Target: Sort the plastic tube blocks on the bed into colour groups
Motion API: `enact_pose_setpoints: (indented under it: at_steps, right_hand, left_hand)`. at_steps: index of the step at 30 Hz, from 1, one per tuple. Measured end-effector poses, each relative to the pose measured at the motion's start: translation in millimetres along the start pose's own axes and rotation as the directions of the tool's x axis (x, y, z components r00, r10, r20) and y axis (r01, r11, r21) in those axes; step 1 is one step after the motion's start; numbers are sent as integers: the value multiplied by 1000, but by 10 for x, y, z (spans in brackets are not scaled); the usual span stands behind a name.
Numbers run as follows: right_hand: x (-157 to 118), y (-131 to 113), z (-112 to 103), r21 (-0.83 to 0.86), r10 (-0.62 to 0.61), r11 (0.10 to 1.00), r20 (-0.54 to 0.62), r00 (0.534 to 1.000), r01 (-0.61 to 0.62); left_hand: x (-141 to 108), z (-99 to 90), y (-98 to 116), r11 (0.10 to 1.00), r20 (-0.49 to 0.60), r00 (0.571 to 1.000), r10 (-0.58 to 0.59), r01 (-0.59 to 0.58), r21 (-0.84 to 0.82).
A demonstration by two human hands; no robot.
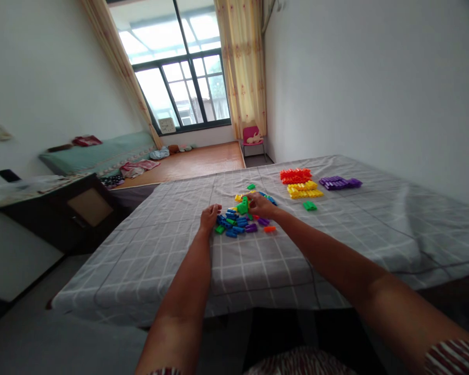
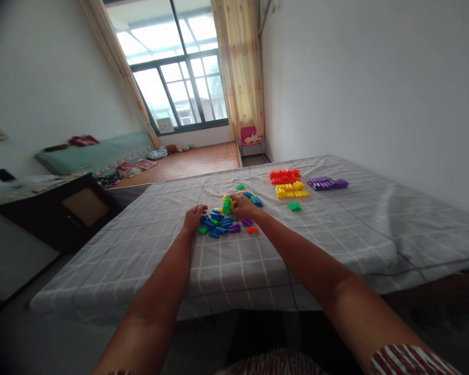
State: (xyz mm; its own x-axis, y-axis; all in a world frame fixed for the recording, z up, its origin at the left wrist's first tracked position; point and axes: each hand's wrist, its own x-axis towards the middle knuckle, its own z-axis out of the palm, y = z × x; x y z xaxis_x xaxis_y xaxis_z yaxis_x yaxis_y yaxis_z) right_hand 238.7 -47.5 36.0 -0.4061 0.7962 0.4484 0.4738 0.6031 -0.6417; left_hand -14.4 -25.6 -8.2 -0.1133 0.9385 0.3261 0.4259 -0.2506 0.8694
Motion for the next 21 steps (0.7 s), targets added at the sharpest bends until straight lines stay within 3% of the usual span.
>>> enact_pose_setpoints:
  at_steps: [2, 5, 10, 13, 16, 19, 21]
  right_hand:
    - [-4, 44, -7, 59, 55, 997, -48, 997, -52]
    - [17, 30, 23, -126, 94, 986, -131, 987, -111]
    - [118, -162, 136, -490, 38, 870, -50, 998, -58]
    - [188, -220, 154, -532, 7, 847, 25, 1000, 7]
    - [262, -164, 112, -535, -2, 844, 82, 997, 46]
    - [318, -34, 53, -459, 89, 886, 36, 995, -62]
    - [328, 43, 33, -254, 195, 948, -17, 981, -193]
  left_hand:
    - [-34, 5, 91, 995, -64, 994, 94, -91, 45]
    - [-117, 32, 276, 962, -114, 957, 267, -258, 92]
    - [-259, 189, 476, 888, 38, 891, 453, -454, 71]
    - [-266, 260, 482, 899, 67, 899, 433, -436, 34]
    - [-216, 240, 475, 938, -20, 938, 346, -347, -26]
    - [-161, 171, 466, 949, -169, 944, 284, -302, -92]
    - [-142, 148, 451, 945, -157, 939, 307, -321, -69]
